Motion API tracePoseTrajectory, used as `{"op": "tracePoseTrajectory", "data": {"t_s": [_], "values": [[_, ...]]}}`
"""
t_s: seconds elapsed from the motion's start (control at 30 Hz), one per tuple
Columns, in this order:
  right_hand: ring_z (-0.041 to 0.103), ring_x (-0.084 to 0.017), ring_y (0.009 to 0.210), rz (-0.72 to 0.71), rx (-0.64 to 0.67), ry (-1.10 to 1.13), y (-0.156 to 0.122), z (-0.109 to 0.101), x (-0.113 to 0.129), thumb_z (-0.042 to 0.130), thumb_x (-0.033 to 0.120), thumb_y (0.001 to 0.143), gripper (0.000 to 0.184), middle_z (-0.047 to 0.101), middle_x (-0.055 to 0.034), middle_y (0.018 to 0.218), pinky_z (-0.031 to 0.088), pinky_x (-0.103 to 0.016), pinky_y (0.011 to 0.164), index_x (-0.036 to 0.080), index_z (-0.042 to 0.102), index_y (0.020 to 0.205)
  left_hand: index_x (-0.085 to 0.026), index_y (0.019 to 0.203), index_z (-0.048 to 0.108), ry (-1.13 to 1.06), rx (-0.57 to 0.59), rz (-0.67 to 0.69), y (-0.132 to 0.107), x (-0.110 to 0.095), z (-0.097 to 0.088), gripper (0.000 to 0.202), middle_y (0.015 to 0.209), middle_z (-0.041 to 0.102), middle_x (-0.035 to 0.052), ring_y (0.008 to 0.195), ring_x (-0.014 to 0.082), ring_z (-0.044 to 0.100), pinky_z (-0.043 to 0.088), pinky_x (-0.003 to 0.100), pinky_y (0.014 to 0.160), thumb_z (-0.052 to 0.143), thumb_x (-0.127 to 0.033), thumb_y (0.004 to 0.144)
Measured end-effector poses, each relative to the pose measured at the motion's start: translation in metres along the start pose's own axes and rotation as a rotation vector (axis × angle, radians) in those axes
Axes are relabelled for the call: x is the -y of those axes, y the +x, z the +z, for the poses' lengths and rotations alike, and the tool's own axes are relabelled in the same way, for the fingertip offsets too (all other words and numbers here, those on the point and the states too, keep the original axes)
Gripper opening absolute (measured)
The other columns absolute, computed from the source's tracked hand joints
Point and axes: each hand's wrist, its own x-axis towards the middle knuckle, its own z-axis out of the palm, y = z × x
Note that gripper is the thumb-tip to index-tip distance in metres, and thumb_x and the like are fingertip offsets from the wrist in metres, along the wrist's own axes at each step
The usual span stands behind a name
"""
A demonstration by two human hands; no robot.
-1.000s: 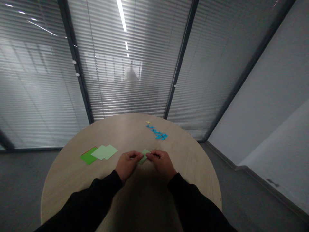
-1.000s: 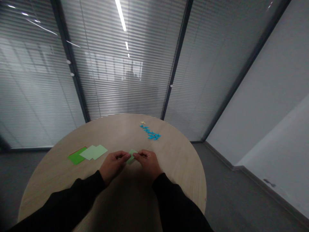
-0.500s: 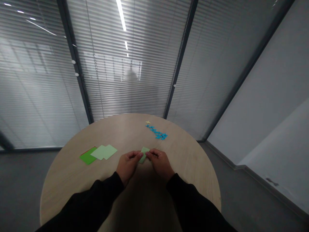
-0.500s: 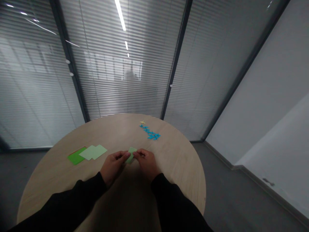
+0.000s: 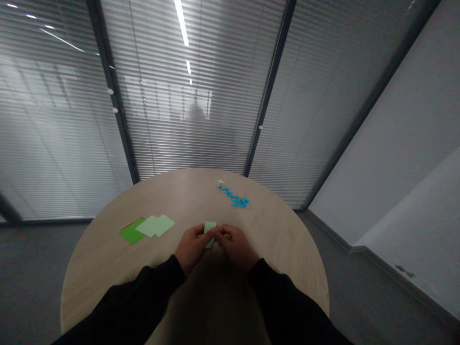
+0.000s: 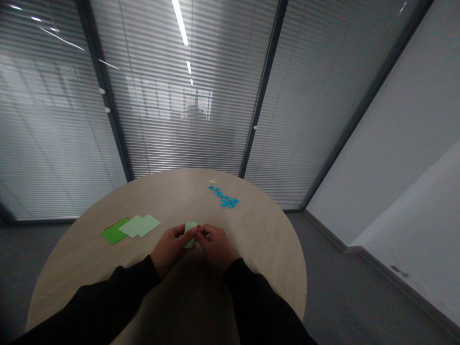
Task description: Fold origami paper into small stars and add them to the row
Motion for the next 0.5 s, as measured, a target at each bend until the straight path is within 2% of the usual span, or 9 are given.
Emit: {"op": "tracePoseTrajectory", "data": {"t_s": [0.1, 0.2, 0.27, 0.37, 0.43, 0.5], "values": [[0.051, -0.014, 0.061, -0.028, 0.032, -0.054, -0.001, 0.002, 0.000, 0.060, 0.050, 0.091, 0.037, 0.060, -0.0013, 0.069, 0.038, -0.025, 0.056, 0.016, 0.066, 0.077, -0.013, 0.082, 0.075, -0.005, -0.035, -0.031, -0.003, -0.002, 0.002, 0.039, 0.072, 0.072, 0.0057, 0.060, 0.0145, 0.061, 0.045, 0.026, 0.059, 0.079, -0.050, 0.073], [0.052, -0.013, 0.062, -0.037, 0.028, -0.055, -0.001, 0.006, 0.000, 0.057, 0.047, 0.094, 0.035, 0.062, -0.0014, 0.071, 0.039, -0.025, 0.058, 0.016, 0.067, 0.081, -0.012, 0.085, 0.074, -0.067, -0.096, -0.038, -0.003, -0.004, 0.005, 0.040, 0.071, 0.072, 0.0053, 0.060, 0.0145, 0.061, 0.045, 0.025, 0.057, 0.079, -0.050, 0.072], [0.051, -0.013, 0.061, -0.036, 0.043, -0.103, -0.003, 0.009, 0.001, 0.059, 0.043, 0.093, 0.031, 0.062, -0.0006, 0.069, 0.038, -0.026, 0.058, 0.016, 0.067, 0.080, -0.012, 0.091, 0.074, -0.118, -0.171, -0.023, 0.001, -0.006, 0.003, 0.042, 0.074, 0.073, 0.0055, 0.062, 0.0148, 0.062, 0.047, 0.025, 0.059, 0.079, -0.049, 0.072], [0.050, -0.014, 0.061, -0.045, 0.084, -0.233, -0.004, 0.012, 0.001, 0.065, 0.036, 0.089, 0.024, 0.061, -0.0001, 0.065, 0.037, -0.026, 0.059, 0.017, 0.068, 0.073, -0.014, 0.093, 0.074, -0.230, -0.374, 0.040, 0.007, -0.011, -0.004, 0.041, 0.080, 0.074, 0.0047, 0.068, 0.0149, 0.064, 0.048, 0.025, 0.062, 0.079, -0.048, 0.071], [0.053, -0.014, 0.064, -0.042, 0.051, -0.209, -0.004, 0.012, 0.002, 0.063, 0.034, 0.090, 0.023, 0.063, -0.0013, 0.068, 0.038, -0.027, 0.061, 0.017, 0.069, 0.075, -0.016, 0.093, 0.074, -0.244, -0.368, 0.031, 0.009, -0.012, -0.008, 0.038, 0.081, 0.074, 0.0045, 0.070, 0.0156, 0.065, 0.049, 0.025, 0.064, 0.078, -0.047, 0.072], [0.055, -0.015, 0.067, -0.018, -0.006, -0.118, -0.004, 0.011, 0.003, 0.059, 0.036, 0.092, 0.023, 0.066, -0.0025, 0.074, 0.041, -0.027, 0.062, 0.017, 0.070, 0.086, -0.017, 0.092, 0.073, -0.280, -0.318, -0.006, 0.007, -0.011, -0.008, 0.036, 0.076, 0.073, 0.0029, 0.066, 0.0157, 0.065, 0.051, 0.027, 0.063, 0.078, -0.047, 0.073]]}}
